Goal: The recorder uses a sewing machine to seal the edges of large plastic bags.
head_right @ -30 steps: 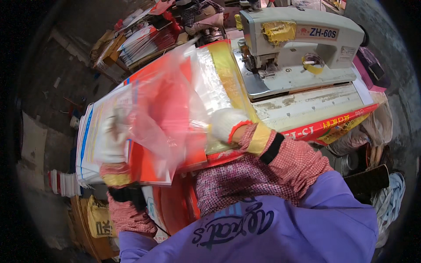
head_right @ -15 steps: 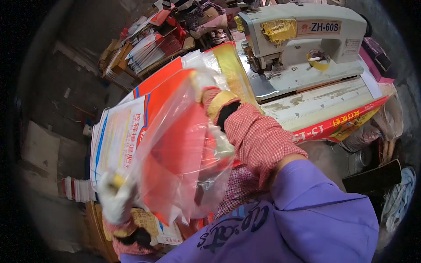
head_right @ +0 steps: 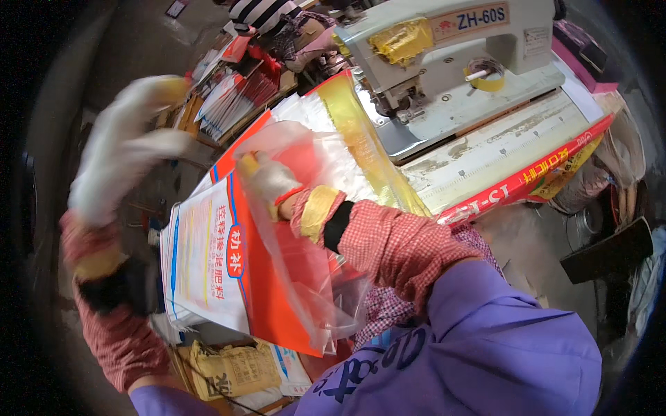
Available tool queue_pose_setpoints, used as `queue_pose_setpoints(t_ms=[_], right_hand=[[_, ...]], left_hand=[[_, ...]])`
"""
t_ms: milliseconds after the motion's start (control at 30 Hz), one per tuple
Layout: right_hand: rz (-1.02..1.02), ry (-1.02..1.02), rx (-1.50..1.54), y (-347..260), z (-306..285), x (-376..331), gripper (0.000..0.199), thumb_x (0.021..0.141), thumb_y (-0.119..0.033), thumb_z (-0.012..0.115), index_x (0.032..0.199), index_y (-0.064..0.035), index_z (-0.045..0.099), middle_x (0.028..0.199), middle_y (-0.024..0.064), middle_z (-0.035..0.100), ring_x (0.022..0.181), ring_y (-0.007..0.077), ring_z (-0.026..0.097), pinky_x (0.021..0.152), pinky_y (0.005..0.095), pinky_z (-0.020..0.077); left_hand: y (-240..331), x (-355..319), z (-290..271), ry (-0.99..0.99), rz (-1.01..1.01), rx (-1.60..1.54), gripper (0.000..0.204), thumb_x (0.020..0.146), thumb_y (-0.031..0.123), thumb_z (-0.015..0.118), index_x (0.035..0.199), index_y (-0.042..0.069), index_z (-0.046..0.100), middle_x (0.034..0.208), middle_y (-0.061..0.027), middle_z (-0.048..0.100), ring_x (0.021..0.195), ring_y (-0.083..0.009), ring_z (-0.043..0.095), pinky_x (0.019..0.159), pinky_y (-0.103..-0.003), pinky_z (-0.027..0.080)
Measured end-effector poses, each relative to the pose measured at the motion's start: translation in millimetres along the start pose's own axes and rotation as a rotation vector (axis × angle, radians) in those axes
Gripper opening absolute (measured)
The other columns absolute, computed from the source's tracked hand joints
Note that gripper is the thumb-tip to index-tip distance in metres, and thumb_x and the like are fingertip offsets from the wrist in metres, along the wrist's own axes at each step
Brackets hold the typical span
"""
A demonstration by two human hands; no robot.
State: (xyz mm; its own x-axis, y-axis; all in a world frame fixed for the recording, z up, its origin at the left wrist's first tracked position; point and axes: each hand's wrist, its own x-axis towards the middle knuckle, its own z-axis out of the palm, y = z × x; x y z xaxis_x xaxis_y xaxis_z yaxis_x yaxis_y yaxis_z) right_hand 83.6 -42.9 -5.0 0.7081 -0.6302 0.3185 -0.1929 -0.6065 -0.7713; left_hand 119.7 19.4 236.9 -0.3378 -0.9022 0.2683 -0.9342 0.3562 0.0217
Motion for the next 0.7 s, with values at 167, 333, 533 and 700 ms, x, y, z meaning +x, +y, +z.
queue_pose_setpoints(t_ms=[167,333,533,700], right_hand=[[-0.161,0.377,0.545,3.1,25.9,11.7,0.022,0.074,-0.023,0.059,0.09,-0.0094,0.063,0.083,0.0106,0.062,0.077,0.0261,0.06,0.07,0.0347,0.047],[0.071,-0.138,0.485,14.9,14.3,-14.7,0.048,0.082,-0.051,0.045,0.106,-0.0114,0.057,0.078,0.0137,0.063,0.076,0.028,0.062,0.066,0.0359,0.0485],[0.255,-0.482,0.655,19.6,-1.1,-26.3,0.069,0.081,-0.062,0.035,0.135,-0.0195,0.032,0.09,0.0169,0.061,0.053,0.028,0.059,0.051,0.0377,0.0495],[0.217,-0.464,0.56,21.3,18.4,-26.2,0.058,0.083,-0.049,0.045,0.131,-0.0165,0.04,0.107,0.0135,0.059,0.092,0.0302,0.059,0.079,0.0341,0.0456]], left_hand=[[-0.1,70.7,158.8,-0.372,0.17,0.854,0.054,0.062,0.032,0.072,0.104,0.003,0.054,0.11,-0.0121,0.053,0.098,-0.029,0.052,0.08,-0.039,0.045],[-26.0,62.8,180.7,-0.705,0.401,0.234,0.014,0.08,0.011,0.051,0.09,0.005,0.058,0.075,-0.013,0.06,0.065,-0.0283,0.058,0.058,-0.035,0.048],[-68.9,57.4,139.9,-0.614,-0.332,0.283,0.029,0.086,0.018,0.047,0.114,0.009,0.053,0.076,-0.0125,0.063,0.069,-0.0258,0.062,0.064,-0.033,0.048],[-87.1,84.8,123.5,-0.72,-0.247,0.875,0.023,0.081,0.015,0.047,0.092,0.007,0.065,0.087,-0.0153,0.064,0.078,-0.0288,0.064,0.068,-0.035,0.05]])
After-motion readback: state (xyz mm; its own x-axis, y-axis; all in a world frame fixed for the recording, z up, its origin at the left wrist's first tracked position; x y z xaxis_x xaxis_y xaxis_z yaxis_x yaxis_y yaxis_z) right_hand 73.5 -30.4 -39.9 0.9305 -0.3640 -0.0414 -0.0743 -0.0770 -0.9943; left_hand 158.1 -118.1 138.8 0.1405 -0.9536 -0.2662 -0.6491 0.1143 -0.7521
